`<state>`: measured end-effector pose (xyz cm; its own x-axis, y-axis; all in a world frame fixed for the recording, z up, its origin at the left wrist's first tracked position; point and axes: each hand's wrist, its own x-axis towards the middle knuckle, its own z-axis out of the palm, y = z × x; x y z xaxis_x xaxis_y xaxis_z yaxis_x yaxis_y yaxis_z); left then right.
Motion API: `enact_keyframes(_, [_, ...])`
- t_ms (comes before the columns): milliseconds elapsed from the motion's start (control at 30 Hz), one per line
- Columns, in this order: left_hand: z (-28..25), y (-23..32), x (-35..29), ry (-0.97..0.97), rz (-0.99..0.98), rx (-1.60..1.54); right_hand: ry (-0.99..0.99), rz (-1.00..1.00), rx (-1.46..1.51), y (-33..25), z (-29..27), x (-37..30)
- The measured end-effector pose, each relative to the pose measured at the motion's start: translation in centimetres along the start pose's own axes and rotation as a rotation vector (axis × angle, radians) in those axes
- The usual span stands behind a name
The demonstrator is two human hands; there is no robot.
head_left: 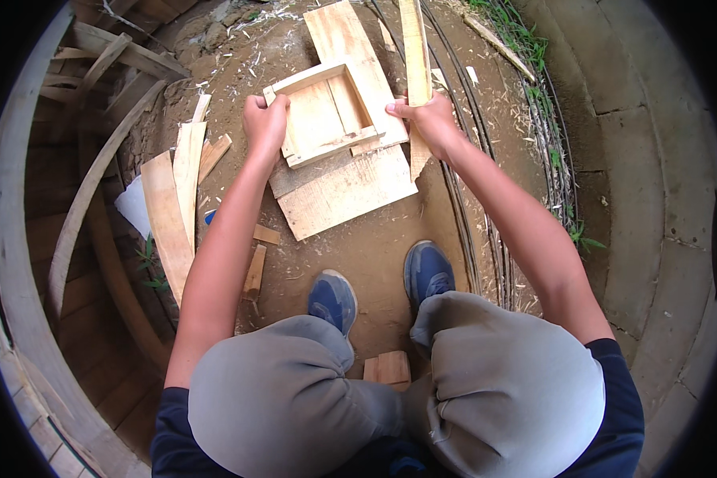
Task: The person assembles a small wooden box by hand, fitting pre-cut planks together to form a rectangular frame. They repeatedly adjust the pieces, tap them into place, and inspect the joints to ensure alignment.
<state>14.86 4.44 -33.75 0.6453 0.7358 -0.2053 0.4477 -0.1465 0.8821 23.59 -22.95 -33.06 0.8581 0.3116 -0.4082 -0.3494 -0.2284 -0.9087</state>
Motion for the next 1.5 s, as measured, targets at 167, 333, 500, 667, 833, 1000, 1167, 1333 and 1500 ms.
enact_keyframes(167, [0.1, -0.1, 0.2, 0.003, 0.015, 0.089, -0.012, 0.034, -0.009, -1.1, 0.4, -0.1])
enact_keyframes(333, [0.2, 0.1, -0.9, 0.008, 0.025, 0.105, -0.014, 0.021, 0.05, -0.7, 0.2, 0.2])
enact_keyframes(500, [0.5, -0.4, -0.7, 0.045, 0.045, 0.15, -0.023, 0.007, 0.05, -0.2, 0.2, 0.6])
enact_keyframes(667, [0.4, -0.6, -0.5, 0.039, 0.038, 0.211, -0.034, 0.011, 0.074, 0.1, 0.1, 0.9])
enact_keyframes(833, [0.3, -1.2, -0.2, 0.052, 0.087, 0.294, -0.018, 0.005, 0.056, -0.5, 0.1, 0.3])
enact_keyframes(1000, [0.5, -2.9, 0.9, 0.072, 0.152, 0.19, -0.032, 0.003, 0.03, -1.2, 0.3, -0.1])
enact_keyframes(1167, [0.8, -2.2, 0.3, 0.0, 0.07, 0.124, -0.012, -0.023, 0.003, -1.3, 0.3, -0.1])
enact_keyframes(1333, [1.8, 0.3, -1.7, 0.02, 0.119, 0.428, -0.036, 0.003, 0.036, -1.5, 0.3, 0.1])
enact_keyframes(1500, [1.2, 0.4, -1.7, -0.056, 0.102, 0.481, -0.051, 0.01, 0.032, -1.3, 0.3, 0.0])
